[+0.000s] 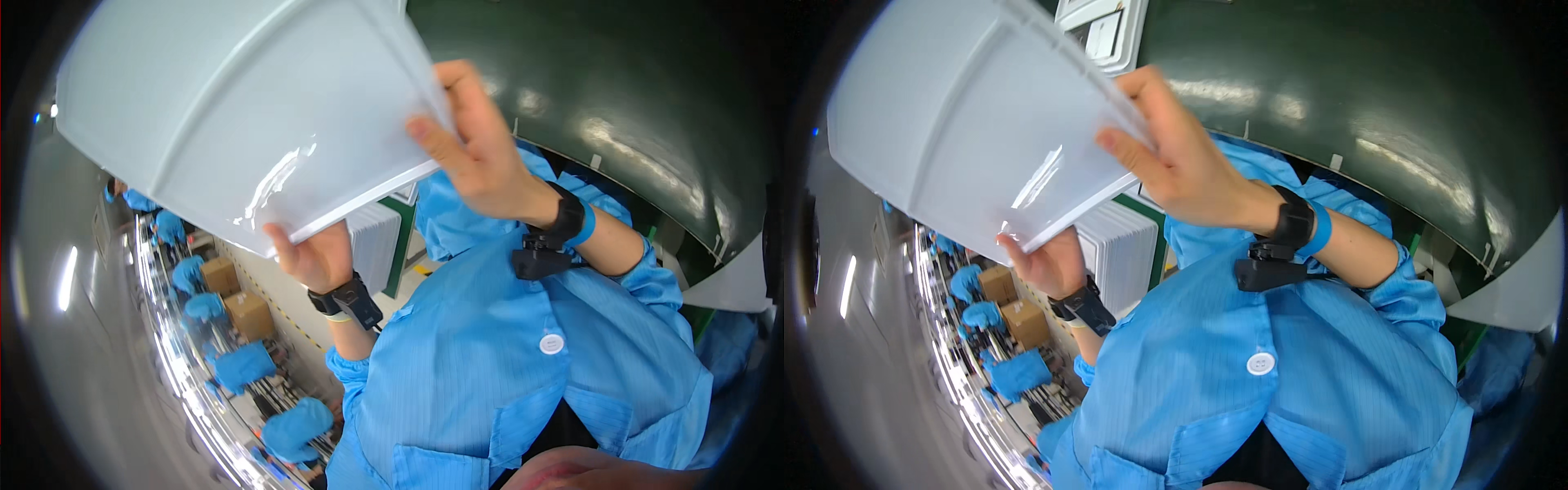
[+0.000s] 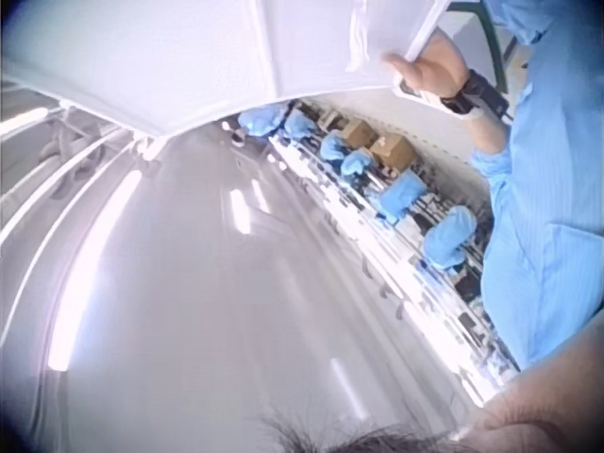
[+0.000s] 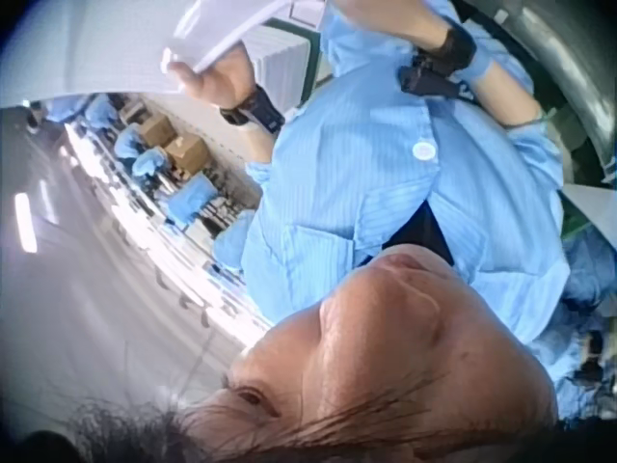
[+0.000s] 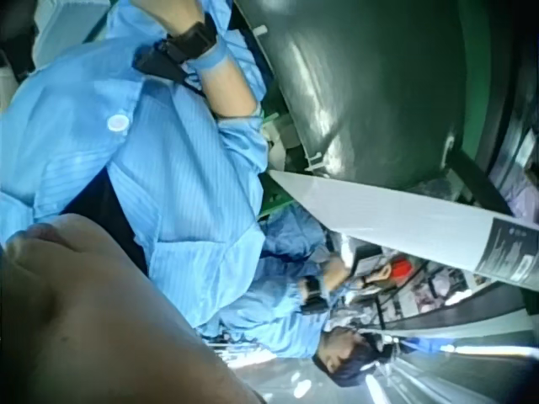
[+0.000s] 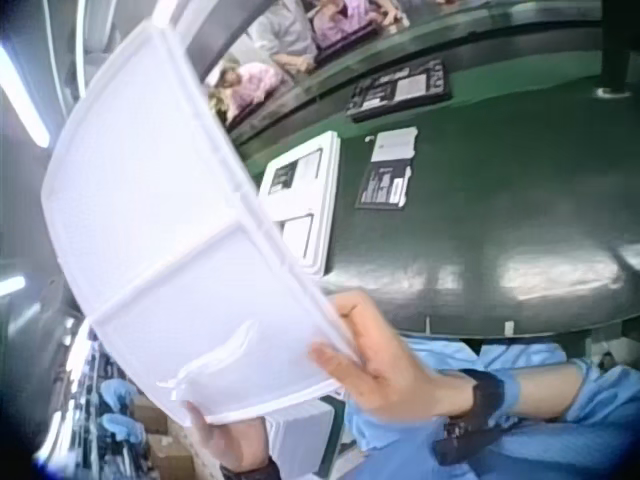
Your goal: Applying adhesive labels to battery packs and assembling them into plastic housings on a production line.
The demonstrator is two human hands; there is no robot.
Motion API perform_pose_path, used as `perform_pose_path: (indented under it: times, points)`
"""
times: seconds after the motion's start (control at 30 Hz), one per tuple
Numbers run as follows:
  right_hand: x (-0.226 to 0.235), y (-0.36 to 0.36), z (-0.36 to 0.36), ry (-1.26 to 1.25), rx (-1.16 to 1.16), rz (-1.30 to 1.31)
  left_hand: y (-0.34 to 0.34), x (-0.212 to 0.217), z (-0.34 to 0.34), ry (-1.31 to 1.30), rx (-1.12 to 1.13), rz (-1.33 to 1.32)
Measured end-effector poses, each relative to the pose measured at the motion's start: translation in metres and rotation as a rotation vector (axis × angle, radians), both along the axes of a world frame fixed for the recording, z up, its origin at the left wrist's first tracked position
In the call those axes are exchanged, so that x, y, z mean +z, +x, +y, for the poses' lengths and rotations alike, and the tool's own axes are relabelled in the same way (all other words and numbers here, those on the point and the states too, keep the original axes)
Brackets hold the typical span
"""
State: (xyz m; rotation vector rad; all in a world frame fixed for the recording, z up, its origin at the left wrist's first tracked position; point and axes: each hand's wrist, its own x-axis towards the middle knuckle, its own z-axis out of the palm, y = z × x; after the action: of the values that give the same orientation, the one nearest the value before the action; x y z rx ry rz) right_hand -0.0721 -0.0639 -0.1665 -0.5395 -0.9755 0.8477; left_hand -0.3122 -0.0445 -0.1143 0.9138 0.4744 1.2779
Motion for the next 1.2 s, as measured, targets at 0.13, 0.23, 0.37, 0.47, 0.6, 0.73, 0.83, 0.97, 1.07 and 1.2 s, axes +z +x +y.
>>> perform_pose_path:
  times: [0.13,0.23,0.37,0.47,0.6,0.73,0.83,0.97,1.07,1.2]
  points:
    - [-0.017,-0.015,0.008,-0.088,0.310,-0.344,-0.027,0.011,-0.025,0.063,0.588,0.308]
    - [-0.045,-0.013,0.010,-0.165,0.401,-0.537,-0.119,0.018,-0.059,0.132,0.615,0.408]
    - [-0.074,-0.003,0.010,-0.309,0.527,-0.729,-0.219,-0.018,-0.126,-0.064,0.566,0.653]
    - [-0.102,-0.004,0.011,-0.336,0.486,-0.753,-0.252,-0.063,-0.182,-0.238,0.488,0.869]
    - [-0.103,0.007,0.005,-0.366,0.389,-0.637,-0.191,-0.105,-0.182,-0.336,-0.010,1.239]
    - [-0.108,0.014,0.008,-0.383,0.487,-0.613,-0.170,-0.208,-0.210,-0.605,0.275,1.357]
    - [-0.104,0.004,0.006,-0.417,0.526,-0.534,-0.167,-0.275,-0.227,-0.553,0.205,1.372]
    - [-0.110,-0.002,0.007,-0.462,0.508,-0.428,-0.152,-0.340,-0.194,-0.495,0.218,1.405]
    - [-0.114,-0.006,0.013,-0.535,0.527,-0.439,-0.151,-0.390,-0.164,-0.461,0.343,1.273]
    - [-0.126,-0.003,0.014,-0.572,0.422,-0.493,-0.125,-0.437,-0.122,-0.771,0.289,0.851]
